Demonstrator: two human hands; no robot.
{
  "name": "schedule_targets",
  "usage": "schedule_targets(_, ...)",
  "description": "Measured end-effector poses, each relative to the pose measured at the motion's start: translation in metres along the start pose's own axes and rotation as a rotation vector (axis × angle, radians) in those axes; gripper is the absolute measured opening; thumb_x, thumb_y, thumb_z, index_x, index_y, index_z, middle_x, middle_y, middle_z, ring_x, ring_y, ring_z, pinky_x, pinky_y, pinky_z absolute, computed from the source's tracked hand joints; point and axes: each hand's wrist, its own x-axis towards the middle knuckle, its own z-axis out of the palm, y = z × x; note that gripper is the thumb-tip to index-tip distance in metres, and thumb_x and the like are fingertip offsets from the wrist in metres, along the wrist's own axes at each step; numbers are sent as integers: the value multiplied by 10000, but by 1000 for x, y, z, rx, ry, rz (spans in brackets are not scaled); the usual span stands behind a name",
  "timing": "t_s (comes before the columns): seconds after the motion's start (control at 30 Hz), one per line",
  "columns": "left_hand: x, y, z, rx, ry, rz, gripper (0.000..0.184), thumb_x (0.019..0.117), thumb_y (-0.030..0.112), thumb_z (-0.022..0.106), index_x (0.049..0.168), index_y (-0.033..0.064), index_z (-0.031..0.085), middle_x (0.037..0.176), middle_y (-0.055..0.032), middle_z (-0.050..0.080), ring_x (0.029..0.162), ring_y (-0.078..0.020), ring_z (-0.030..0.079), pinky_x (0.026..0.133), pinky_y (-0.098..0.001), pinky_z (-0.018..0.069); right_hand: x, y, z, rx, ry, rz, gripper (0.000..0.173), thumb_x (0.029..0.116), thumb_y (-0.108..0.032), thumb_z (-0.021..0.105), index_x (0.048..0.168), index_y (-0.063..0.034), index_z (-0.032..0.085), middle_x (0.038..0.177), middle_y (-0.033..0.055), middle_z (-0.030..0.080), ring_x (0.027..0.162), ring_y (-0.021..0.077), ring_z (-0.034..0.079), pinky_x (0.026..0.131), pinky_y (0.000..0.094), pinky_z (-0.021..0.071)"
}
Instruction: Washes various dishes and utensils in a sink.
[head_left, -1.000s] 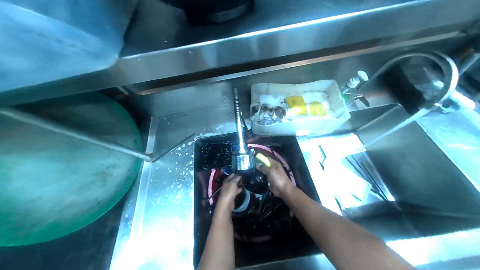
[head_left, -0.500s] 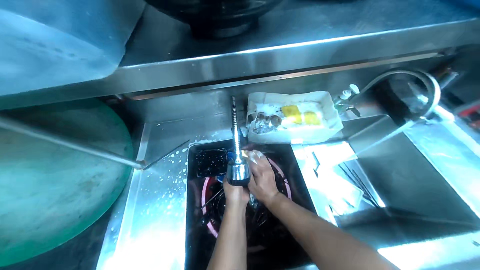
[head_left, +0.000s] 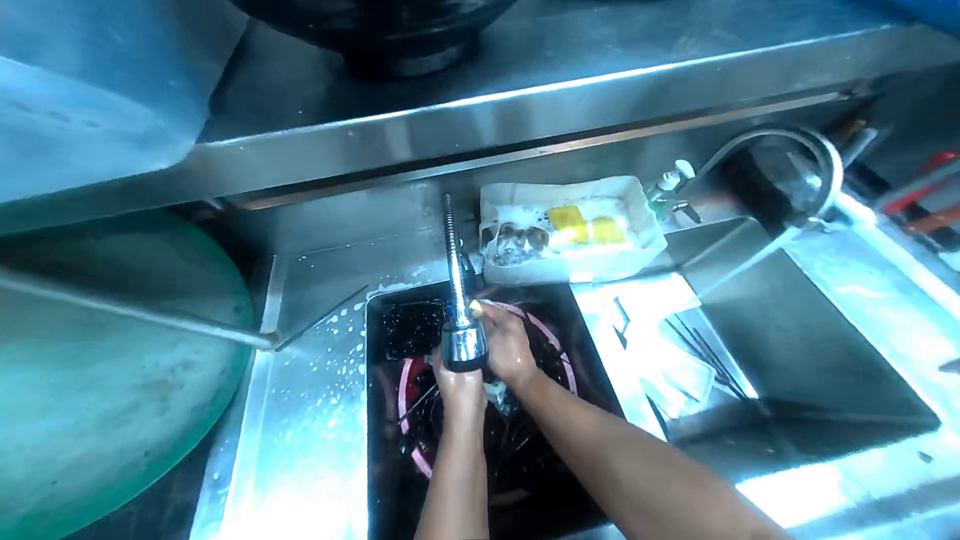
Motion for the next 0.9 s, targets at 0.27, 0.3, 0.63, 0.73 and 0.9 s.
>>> schedule_targets(0.27,16,14,-16,123,-96,-44,165,942,74,623,1079,1,677,931,-104,711,859,-164,695,789,-350,600,-18,-12,6,-239,-10,-243,320,960,-283,617,1222,-147,739,1275,46,714,1259,210,630,1080,475,509)
schedule_targets(0.3,13,15,-17,144,-95,-40,147,914,46,648,1051,4,680,912,-98,706,840,-163,692,771,-354,597,-7,-18,-1,-135,-101,-98,299,966,-236,651,1240,-148,731,1237,59,718,1177,213,662,1019,489,536)
schedule_targets(0.63,27,-17,-20,214,69,-194,307,1027,147,601,1286,-18,616,1178,-174,684,1073,-234,666,940,-440,559,9,2,5,493,243,832,421,1019,-387,627,1069,28,675,1011,198,662,937,304,636,824,509,524)
schedule_targets(0.73,0,-23,-15,225,-37,-241,317,971,172,686,1241,12,644,1092,-136,706,996,-198,683,875,-396,581,0,0,0,371,66,719,407,1047,-391,573,945,-22,711,873,135,675,818,240,646,749,449,538)
schedule_targets(0.9,5,-4,-4,-45,26,-310,232,1041,136,537,1234,53,636,1016,-124,698,875,-202,682,750,-392,588,-31,24,-8,17,-403,89,587,1060,-487,336,1351,-81,645,1360,96,657,1318,180,576,1154,448,439)
